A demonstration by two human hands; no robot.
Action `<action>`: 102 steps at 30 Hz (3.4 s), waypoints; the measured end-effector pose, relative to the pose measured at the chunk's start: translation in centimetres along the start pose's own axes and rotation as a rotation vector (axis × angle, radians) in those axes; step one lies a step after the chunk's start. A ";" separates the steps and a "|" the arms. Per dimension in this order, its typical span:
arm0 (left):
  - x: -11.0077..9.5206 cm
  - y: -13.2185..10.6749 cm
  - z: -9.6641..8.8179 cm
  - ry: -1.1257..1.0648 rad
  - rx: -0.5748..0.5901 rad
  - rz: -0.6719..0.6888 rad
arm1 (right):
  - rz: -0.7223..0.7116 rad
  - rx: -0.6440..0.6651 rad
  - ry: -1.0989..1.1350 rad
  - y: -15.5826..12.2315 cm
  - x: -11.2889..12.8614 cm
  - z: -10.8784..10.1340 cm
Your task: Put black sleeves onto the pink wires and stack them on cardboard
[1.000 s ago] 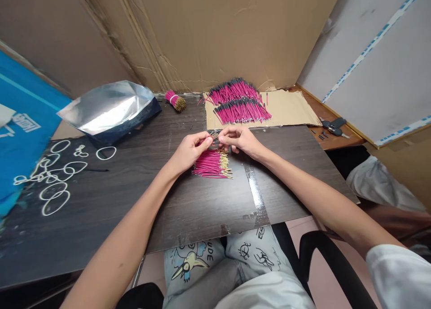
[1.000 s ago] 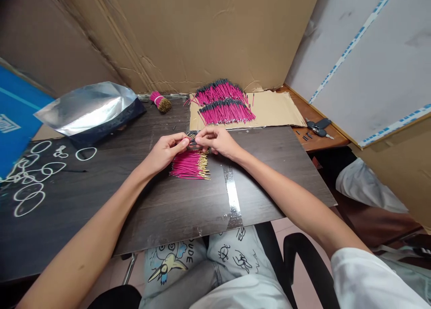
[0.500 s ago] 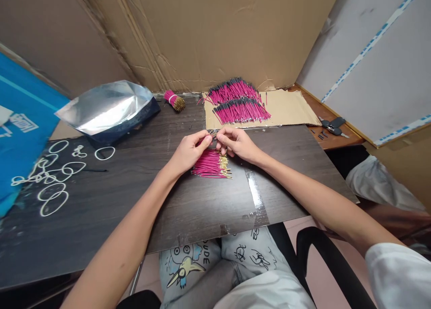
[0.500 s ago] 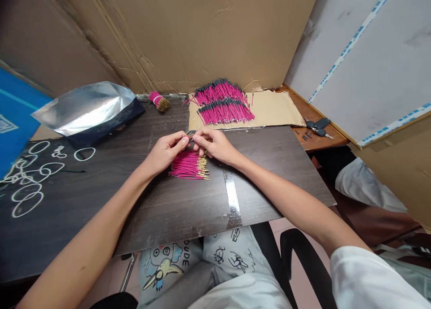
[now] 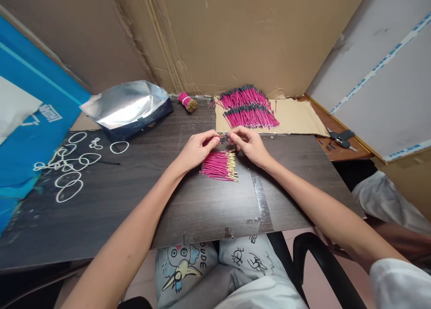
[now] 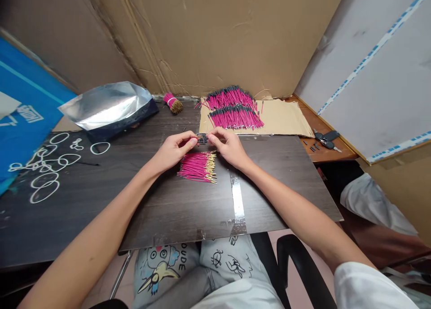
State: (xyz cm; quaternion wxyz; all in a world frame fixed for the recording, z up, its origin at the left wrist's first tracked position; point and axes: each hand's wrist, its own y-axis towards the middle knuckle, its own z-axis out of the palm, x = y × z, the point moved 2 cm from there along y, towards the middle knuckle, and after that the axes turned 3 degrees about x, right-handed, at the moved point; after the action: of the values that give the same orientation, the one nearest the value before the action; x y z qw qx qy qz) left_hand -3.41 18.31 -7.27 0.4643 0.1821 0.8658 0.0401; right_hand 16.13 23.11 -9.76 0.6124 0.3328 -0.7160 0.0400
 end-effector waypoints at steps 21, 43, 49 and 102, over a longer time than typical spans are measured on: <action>1.0 0.0 -0.3 0.246 -0.160 -0.070 | -0.027 -0.022 -1.044 1.2 -1.4 1.0; 1.0 0.1 0.1 0.114 -0.040 -0.105 | -0.181 0.016 -0.559 0.3 0.6 0.9; 0.9 0.1 0.3 0.154 -0.031 -0.093 | -0.239 0.040 -0.541 0.2 0.7 1.1; 1.6 0.4 0.5 0.020 0.012 -0.098 | -0.209 0.028 -0.442 0.1 0.7 0.7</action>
State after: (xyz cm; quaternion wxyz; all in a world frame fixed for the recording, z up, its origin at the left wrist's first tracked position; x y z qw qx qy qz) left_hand -3.69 19.18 -8.70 0.4561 0.1420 0.8784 0.0137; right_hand 15.44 22.59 -9.29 0.4369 0.4142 -0.7937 -0.0876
